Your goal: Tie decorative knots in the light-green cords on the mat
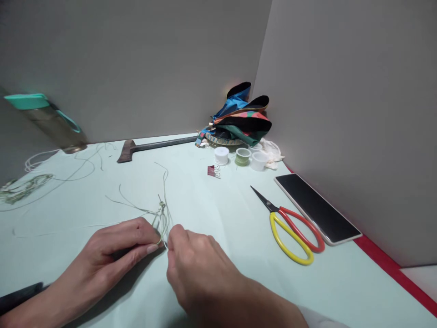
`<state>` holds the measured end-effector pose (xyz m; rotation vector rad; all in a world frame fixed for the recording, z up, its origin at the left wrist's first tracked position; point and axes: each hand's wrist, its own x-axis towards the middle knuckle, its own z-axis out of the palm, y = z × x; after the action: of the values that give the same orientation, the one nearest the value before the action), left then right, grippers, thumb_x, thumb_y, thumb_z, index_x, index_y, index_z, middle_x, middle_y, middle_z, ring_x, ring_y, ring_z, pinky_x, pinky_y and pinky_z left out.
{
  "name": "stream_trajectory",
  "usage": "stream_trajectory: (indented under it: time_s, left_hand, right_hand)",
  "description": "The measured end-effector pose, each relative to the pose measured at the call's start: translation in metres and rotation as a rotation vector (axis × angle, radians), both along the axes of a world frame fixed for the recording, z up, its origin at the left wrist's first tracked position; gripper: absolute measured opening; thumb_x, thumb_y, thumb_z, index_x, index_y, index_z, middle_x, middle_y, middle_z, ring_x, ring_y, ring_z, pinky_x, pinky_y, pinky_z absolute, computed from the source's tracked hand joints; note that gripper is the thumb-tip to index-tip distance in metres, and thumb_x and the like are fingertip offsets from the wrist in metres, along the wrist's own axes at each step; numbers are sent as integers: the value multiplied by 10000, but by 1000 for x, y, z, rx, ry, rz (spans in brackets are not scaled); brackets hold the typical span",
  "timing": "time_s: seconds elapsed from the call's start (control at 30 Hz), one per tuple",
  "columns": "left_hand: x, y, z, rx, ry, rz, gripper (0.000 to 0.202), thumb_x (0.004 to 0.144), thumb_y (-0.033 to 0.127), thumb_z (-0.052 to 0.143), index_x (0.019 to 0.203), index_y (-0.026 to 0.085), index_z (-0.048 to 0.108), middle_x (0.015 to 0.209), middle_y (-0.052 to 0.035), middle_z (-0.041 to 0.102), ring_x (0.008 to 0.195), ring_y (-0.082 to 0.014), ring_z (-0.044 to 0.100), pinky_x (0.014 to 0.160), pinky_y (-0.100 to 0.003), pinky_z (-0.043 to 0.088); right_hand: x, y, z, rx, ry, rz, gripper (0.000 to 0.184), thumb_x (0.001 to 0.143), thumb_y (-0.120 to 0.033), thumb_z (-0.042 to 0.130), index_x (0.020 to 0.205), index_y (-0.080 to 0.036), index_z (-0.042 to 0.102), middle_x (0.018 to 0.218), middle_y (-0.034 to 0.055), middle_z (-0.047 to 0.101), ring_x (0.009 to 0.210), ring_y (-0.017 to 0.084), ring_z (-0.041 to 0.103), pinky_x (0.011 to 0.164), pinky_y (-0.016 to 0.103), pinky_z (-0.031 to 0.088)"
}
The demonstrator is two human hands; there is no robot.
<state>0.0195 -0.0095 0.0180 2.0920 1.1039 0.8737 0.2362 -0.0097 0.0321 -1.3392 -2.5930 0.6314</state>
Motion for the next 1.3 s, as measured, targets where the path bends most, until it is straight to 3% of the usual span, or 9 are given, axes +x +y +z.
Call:
stream_trajectory:
  time_s: [0.4, 0.5, 0.63, 0.77, 0.9, 1.0, 1.1, 1.2, 1.3]
  left_hand:
    - [-6, -5, -4, 81, 51, -52, 308, 1038, 124, 466, 954, 237, 741, 864, -2, 718, 748, -127, 685, 682, -206, 503]
    - [-5, -4, -1, 101, 60, -111, 340, 996, 82, 434, 808, 218, 682, 827, -3, 693, 707, -124, 674, 650, -195, 506]
    - [-3, -2, -4, 134, 23, -131, 303, 954, 41, 450, 770, 214, 618, 793, 1, 661, 689, -133, 644, 635, -199, 507]
    - [-6, 0, -11, 121, 25, -158, 347, 970, 1, 454, 978, 228, 717, 925, -22, 710, 808, -141, 674, 727, -203, 512]
    - [-7, 2, -9, 64, 46, -110, 355, 1005, 64, 427, 880, 216, 722, 798, 1, 653, 698, -119, 608, 656, -196, 450]
    - [-4, 2, -1, -42, 37, -47, 301, 1016, 164, 507, 792, 217, 701, 757, 17, 652, 689, -117, 606, 671, -201, 447]
    - [-2, 2, 5, -167, -7, 32, 301, 1002, 259, 564, 735, 221, 697, 737, 28, 668, 687, -121, 609, 672, -218, 441]
    - [-1, 2, 9, -275, -63, 91, 307, 963, 329, 602, 705, 221, 726, 722, 22, 680, 693, -140, 612, 662, -245, 439]
    - [-1, 4, 11, -341, -112, 121, 285, 912, 354, 636, 689, 218, 750, 699, 18, 676, 668, -148, 589, 642, -262, 432]
  right_hand:
    - [-16, -15, -39, -111, 221, 139, 263, 697, -102, 565, 887, -271, 497, 741, -39, 619, 605, 172, 499, 555, 307, 319]
    - [-16, -12, -18, -173, 303, 140, 235, 720, -103, 536, 873, -267, 465, 722, -52, 550, 580, 149, 421, 569, 286, 336]
    - [-13, 3, 24, -291, 475, 63, 119, 902, -134, 484, 907, -251, 506, 828, -12, 603, 779, 169, 553, 712, 282, 437]
    - [-14, 36, 45, -509, 641, 19, 75, 875, -163, 501, 896, -233, 513, 678, -51, 550, 579, 117, 461, 530, 225, 382]
    - [-22, 76, 54, -584, 764, -16, 101, 827, -137, 526, 875, -220, 494, 677, -51, 564, 493, 78, 367, 454, 196, 320]
    - [-26, 103, 58, -475, 861, -31, 129, 882, -215, 595, 992, -213, 529, 959, 42, 694, 674, 107, 597, 544, 205, 455]
    - [-20, 113, 53, -243, 890, -46, 252, 901, -264, 652, 1133, -227, 561, 1305, 97, 632, 913, 169, 689, 655, 273, 553]
    - [-8, 94, 34, 6, 803, 1, 95, 926, -170, 621, 1016, -194, 640, 1106, 77, 677, 868, 183, 642, 678, 306, 516]
    - [2, 61, 10, 176, 712, 201, 167, 953, -76, 558, 1030, -159, 681, 990, 70, 685, 867, 183, 618, 768, 332, 507]
